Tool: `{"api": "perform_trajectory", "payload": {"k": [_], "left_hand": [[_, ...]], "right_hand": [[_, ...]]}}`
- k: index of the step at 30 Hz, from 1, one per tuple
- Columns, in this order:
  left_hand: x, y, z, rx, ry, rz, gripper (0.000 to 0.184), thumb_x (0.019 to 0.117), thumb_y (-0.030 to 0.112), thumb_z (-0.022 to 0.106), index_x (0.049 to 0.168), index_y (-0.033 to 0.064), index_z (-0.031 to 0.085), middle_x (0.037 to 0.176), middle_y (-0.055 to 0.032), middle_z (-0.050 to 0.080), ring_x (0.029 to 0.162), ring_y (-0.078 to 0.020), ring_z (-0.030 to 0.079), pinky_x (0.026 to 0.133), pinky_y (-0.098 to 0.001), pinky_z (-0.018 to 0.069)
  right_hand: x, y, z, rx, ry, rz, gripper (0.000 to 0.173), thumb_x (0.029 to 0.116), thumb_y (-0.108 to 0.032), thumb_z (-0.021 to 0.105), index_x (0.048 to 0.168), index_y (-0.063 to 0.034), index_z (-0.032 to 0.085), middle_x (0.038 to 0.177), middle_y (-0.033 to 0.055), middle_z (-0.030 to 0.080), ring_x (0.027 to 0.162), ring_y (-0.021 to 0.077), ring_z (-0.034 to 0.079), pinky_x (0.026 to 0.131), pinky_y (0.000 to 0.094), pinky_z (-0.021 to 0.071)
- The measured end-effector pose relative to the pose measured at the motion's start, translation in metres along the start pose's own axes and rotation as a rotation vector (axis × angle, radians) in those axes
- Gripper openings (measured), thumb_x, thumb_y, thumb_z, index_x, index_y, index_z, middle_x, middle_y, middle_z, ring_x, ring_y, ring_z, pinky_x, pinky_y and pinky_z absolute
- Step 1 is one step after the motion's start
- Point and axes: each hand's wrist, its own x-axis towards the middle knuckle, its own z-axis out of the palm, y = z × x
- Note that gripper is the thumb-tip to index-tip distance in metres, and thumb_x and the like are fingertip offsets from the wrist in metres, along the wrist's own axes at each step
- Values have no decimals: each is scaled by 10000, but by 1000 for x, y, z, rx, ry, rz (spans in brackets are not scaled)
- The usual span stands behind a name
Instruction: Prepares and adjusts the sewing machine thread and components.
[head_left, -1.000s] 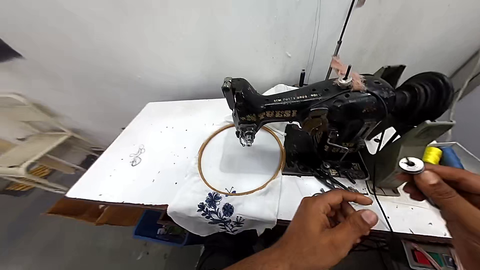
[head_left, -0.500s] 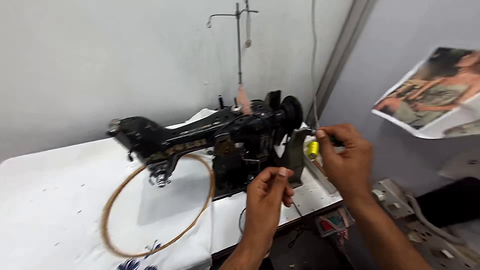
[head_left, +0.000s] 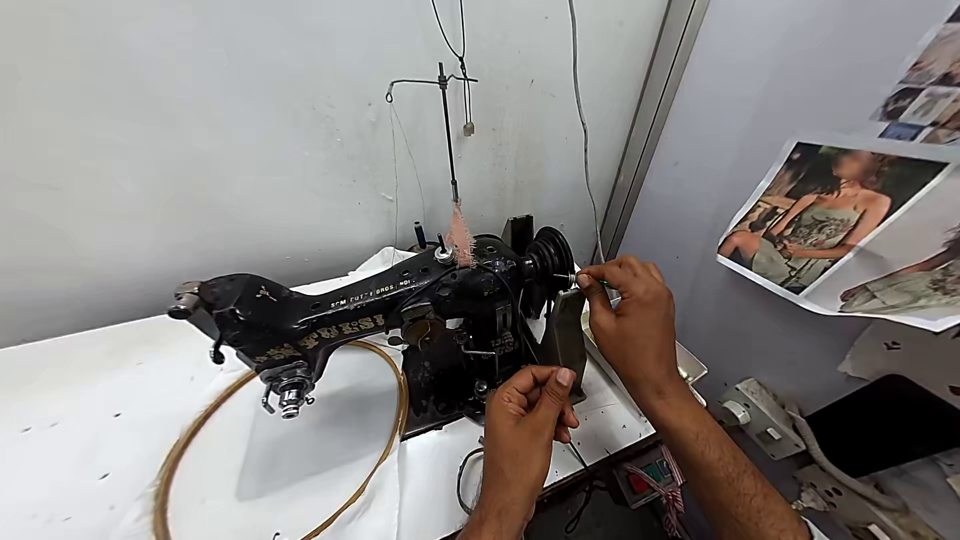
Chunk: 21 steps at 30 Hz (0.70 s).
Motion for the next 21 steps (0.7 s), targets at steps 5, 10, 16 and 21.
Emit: {"api": "perform_trajectory", "payload": {"k": [5,10,16,21], "left_hand": [[11,-1,2,97,21,56,146,1000,74,642,932,-21,729,636,-78,664,521,-111,624,522,-211,545],[28,5,9,241,56,111,143,1007,119,654,952,23,744,637,-60,682,515,-123,646,511,-234,563],[41,11,13,360,89,147,153,1018,173,651,964,69,750,645,-38,689,518,-125,654,505,-249,569],[43,8,12,371,94,183,153,1020,171,649,964,75,754,645,-33,689,512,-124,651,502,-259,572]], "right_hand": [[-5,-7,8,-85,80,-19,174,1012,-191,625,976,-87,760,940,77,654,919,286,585,822,484,440],[-7,-9,13,-119,116,-16,177,1016,-196,619,973,-83,749,935,79,648,926,297,580,829,491,428],[-8,-12,19,-143,149,-21,186,1022,-197,609,972,-77,742,918,87,641,921,304,581,838,493,425],[-9,-14,22,-160,153,-14,199,1032,-208,598,973,-80,739,927,86,644,934,308,581,842,492,420]]}}
